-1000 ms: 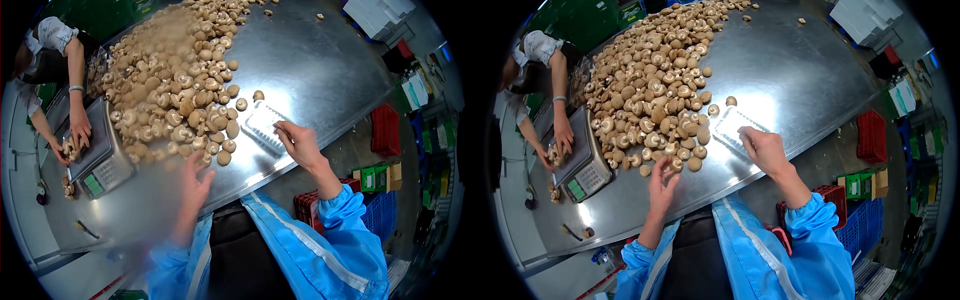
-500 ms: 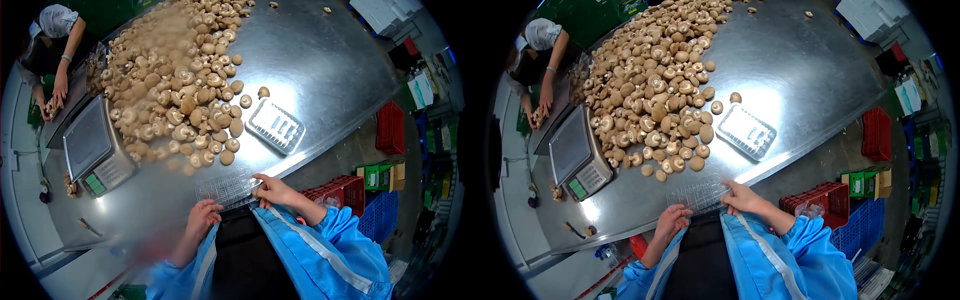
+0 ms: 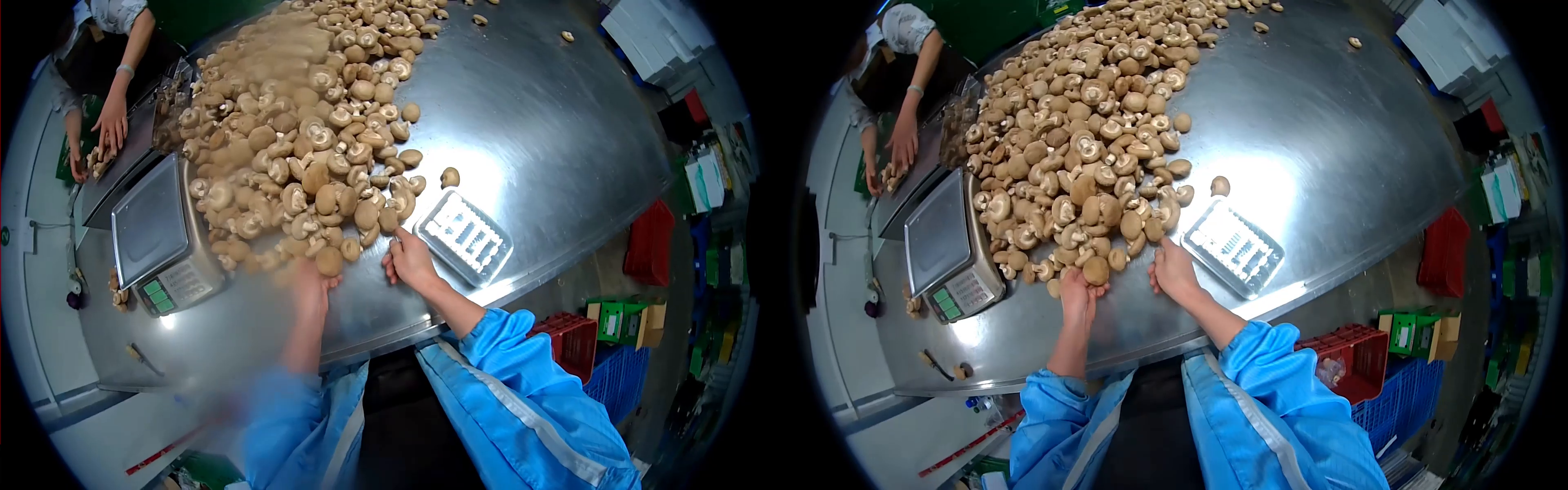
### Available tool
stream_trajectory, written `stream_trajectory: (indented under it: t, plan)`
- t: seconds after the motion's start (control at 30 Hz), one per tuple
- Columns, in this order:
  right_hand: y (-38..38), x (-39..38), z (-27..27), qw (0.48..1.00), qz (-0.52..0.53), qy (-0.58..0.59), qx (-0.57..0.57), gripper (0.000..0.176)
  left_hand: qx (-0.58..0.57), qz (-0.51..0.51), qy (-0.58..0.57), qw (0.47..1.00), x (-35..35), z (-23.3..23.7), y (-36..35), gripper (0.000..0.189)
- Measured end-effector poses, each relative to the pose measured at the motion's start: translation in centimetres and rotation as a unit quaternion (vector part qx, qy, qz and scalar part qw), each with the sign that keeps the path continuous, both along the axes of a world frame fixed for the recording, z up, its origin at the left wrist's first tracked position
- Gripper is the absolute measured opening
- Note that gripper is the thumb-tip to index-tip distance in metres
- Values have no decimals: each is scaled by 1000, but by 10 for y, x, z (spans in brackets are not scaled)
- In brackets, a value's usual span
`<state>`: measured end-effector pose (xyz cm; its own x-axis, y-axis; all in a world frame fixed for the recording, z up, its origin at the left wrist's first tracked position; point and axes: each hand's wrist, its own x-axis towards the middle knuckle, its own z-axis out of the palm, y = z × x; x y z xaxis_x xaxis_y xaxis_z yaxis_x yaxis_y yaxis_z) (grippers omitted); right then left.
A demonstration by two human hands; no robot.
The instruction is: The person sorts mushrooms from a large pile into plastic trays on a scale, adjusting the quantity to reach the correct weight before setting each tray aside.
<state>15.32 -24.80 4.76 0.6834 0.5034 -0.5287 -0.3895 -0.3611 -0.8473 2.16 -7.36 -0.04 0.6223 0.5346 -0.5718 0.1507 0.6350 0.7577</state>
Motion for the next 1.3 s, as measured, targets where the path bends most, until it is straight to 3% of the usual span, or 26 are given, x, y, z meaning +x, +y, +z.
stream_trajectory:
  t: [0.07,0.2,0.33,0.63,0.83,0.93,1.1,1.17,1.27,1.3]
  plan:
    - [16,12,-6,1000,-8,-16,5,20,56,27,-10,998,18,12,-4,22]
    - [27,15,-20,999,-23,-5,34,25,137,90,57,985,19,-13,-1,21]
    - [6,2,-17,997,-17,13,67,40,60,67,5,996,-2,9,-18,24]
    - [-21,-38,20,994,-66,14,83,39,38,-11,-11,999,-47,41,-22,30]
    - [21,-70,48,992,-87,5,91,40,37,-62,-26,997,-66,79,39,31]
    - [67,-82,58,991,-65,-16,116,40,97,-47,-26,994,-78,98,82,35]
    - [171,-102,69,987,-26,-20,155,41,69,-30,-145,986,-120,127,182,47]
    - [214,-114,79,987,-20,2,161,40,335,-121,-128,926,-152,85,239,51]
    - [273,-133,71,982,9,-18,187,40,442,-150,-96,879,-175,93,301,58]
    - [290,-139,67,982,20,-33,185,41,354,-94,-55,929,-184,98,315,57]
